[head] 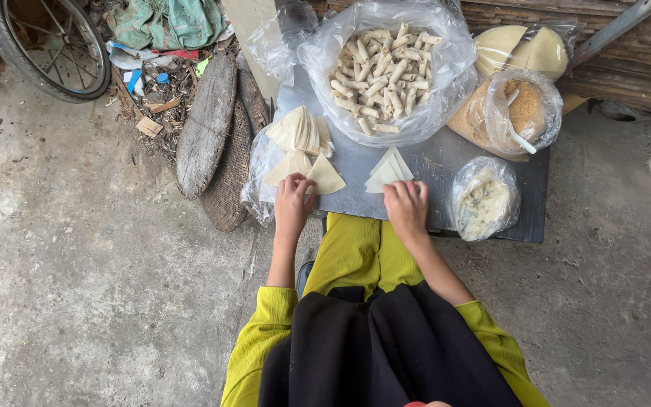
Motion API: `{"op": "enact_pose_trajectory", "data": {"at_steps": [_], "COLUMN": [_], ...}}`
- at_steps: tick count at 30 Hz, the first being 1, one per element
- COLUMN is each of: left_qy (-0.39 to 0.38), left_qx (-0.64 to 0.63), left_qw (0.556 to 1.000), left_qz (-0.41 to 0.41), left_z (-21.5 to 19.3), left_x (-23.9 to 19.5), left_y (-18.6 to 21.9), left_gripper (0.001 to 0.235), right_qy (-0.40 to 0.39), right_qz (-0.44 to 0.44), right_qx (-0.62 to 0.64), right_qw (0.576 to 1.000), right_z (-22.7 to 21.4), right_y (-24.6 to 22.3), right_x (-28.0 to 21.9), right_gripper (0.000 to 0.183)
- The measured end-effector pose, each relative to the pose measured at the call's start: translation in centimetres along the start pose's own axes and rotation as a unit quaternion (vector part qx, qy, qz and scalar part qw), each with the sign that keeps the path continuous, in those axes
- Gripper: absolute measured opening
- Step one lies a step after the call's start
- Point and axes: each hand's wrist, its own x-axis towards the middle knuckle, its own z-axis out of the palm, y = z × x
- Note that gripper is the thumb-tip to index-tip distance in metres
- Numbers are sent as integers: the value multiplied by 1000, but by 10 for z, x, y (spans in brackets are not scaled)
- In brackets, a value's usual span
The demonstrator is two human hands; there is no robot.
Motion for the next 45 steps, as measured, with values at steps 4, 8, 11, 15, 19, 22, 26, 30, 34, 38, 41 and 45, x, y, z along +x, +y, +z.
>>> {"op": "enact_pose_trajectory", "data": {"at_steps": [4, 8, 11, 15, 19, 22, 26, 30, 34, 38, 41, 45], "left_qy": [-9, -11, -15, 15, 46, 60, 88, 78, 87, 103, 77, 17], "left_qx": [-2, 2, -10, -6, -16, -10, -6, 35, 34, 19, -11, -55], "left_qw": [1000, 1000, 1000, 999, 998, 996, 996, 996, 995, 994, 997, 996], "left_qz": [7, 18, 17, 37, 48, 61, 25, -33, -46, -37, 0, 63], "left_z": [-2, -5, -4, -6, -11, -12, -1, 12, 18, 16, 16, 26], "left_x": [3, 4, 5, 6, 9, 11, 10, 5, -3, -2, -7, -18], "left_y": [2, 3, 2, 5, 11, 12, 9, 1, 1, 9, 23, 48], "left_gripper": [36, 35, 24, 13, 10, 11, 16, 25, 25, 33, 33, 30], "right_qy": [-14, -12, -58, -131, -98, -57, -43, -1, 40, 78, 47, 46], "right_qz": [39, 91, 136, 144, 76, -3, -30, 37, 131, 27, -6, 27], "right_qx": [7, -20, -12, 13, 125, 183, 167, 249, 224, 106, 59, 30], "right_qw": [999, 996, 989, 981, 984, 982, 985, 968, 965, 991, 997, 998], "right_z": [10, 21, 16, -10, -16, 2, 30, 36, 20, 5, -4, -16], "right_y": [-11, -26, -35, -38, -51, -72, -87, -60, -16, 2, -2, -17], "right_x": [-21, -25, -24, -15, 11, 38, 78, 110, 104, 51, 0, -47], "right_gripper": [15, 17, 14, 42, 54, 54, 21, 6, 10, 14, 16, 15]}}
